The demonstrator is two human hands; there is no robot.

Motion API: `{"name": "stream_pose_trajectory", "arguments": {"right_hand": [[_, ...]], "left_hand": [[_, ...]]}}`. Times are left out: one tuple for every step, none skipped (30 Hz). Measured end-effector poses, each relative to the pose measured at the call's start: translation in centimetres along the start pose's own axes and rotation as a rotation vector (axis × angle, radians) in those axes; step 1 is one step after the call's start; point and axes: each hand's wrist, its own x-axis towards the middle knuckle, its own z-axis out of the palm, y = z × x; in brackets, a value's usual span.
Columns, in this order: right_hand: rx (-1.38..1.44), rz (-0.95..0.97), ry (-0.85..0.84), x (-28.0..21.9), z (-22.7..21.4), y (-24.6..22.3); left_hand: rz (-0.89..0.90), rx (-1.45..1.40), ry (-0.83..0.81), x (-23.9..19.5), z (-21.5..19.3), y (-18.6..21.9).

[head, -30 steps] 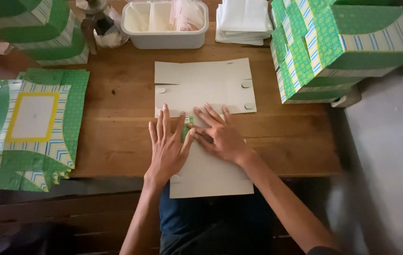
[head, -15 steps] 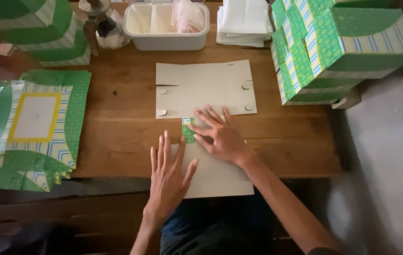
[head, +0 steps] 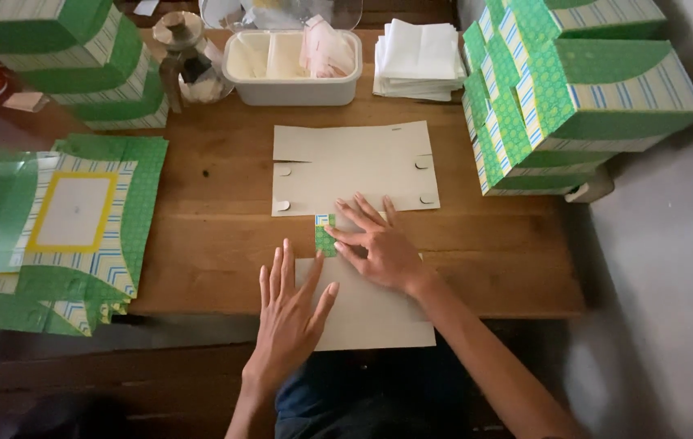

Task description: The person folds and assembles a patterned paper box by hand, pressing flaps and creasing edges to form the structure. They repeatedly flip the box to work on different sides and tuck tabs into slots to secure the shape.

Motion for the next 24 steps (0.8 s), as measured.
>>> {"name": "stream_pose_trajectory", "arguments": {"right_hand": [[0.0,0.0,0.003,0.0,0.1,0.1],[-0.022,-0.022,0.009,0.0,0.1,0.2],[-0.043,-0.041,0.014,-0.1,0.2,0.4],[-0.043,-0.037,0.016,-0.1,0.1,0.3],[-0.032,-0.037,0.025,-0.1,0.1,0.3],[-0.021,-0.037,0.034,-0.1,0.0,0.2],[-0.02,-0.037,0.034,0.1,-0.2,0.1],[-0.023,0.02,0.008,0.3,-0.4,-0.1],[-0.027,0.079,-0.019,0.3,-0.6,-0.2],[-0.026,0.081,-0.022,0.3,-0.4,-0.1],[-0.029,0.071,-0.01,0.3,-0.3,0.0],[-0.032,0.062,0.002,0.3,-0.2,0.1],[-0.032,0.064,0.001,0.3,-0.2,0.2],[-0.014,0.06,0.009,0.2,-0.3,0.2],[0.006,0.051,0.017,0.3,-0.2,0.1],[0.008,0.05,0.017,0.3,0.0,0.0],[-0.009,0.055,0.009,0.2,0.0,0.1],[-0.026,0.061,0.0,0.2,0.0,0.2],[-0.027,0.063,0.001,0.1,-0.3,-0.1],[-0.023,0.064,-0.02,0.1,-0.7,-0.4],[-0.024,0.065,-0.036,0.2,-1.1,-0.5],[-0.028,0.066,-0.032,0.3,-1.5,-0.6],[0.025,0.071,-0.032,0.3,-1.8,-0.8],[0.079,0.076,-0.032,0.4,-2.1,-1.0]], "left_hand": [[0.003,0.002,0.0,0.4,0.0,-0.1],[0.0,0.004,-0.001,0.8,0.1,-0.2],[-0.001,0.005,-0.006,1.1,0.2,-0.3],[0.002,0.005,-0.01,1.5,0.4,-0.4],[0.002,0.024,-0.012,1.9,0.5,-0.6],[0.003,0.043,-0.015,2.3,0.7,-0.8],[0.002,0.043,-0.015,2.7,0.1,-0.4],[-0.016,0.056,-0.019,3.0,-0.4,0.0],[-0.035,0.068,-0.024,3.4,-0.9,0.4],[-0.036,0.067,-0.026,3.6,-0.9,0.1],[-0.051,0.034,-0.03,4.0,-0.8,-0.2],[-0.065,0.002,-0.034,4.4,-0.8,-0.4],[-0.064,0.001,-0.036,4.9,-0.8,-0.5],[-0.033,0.045,-0.021,5.5,-0.7,-0.6],[-0.004,0.092,-0.003,6.0,-0.9,-0.7],[-0.005,0.094,-0.003,6.3,-0.6,-1.2],[-0.004,0.093,0.004,7.0,-0.1,-1.5],[-0.002,0.093,0.01,7.6,0.3,-1.8],[-0.001,0.092,0.009,7.8,0.4,-2.1],[0.025,0.101,0.005,7.9,0.5,-2.3],[0.054,0.11,0.005,8.4,0.5,-2.6],[0.06,0.109,0.007,8.2,0.2,-2.5],[0.105,0.096,0.007,7.9,0.0,-2.4],[0.151,0.083,0.007,7.7,-0.3,-2.4]]}}
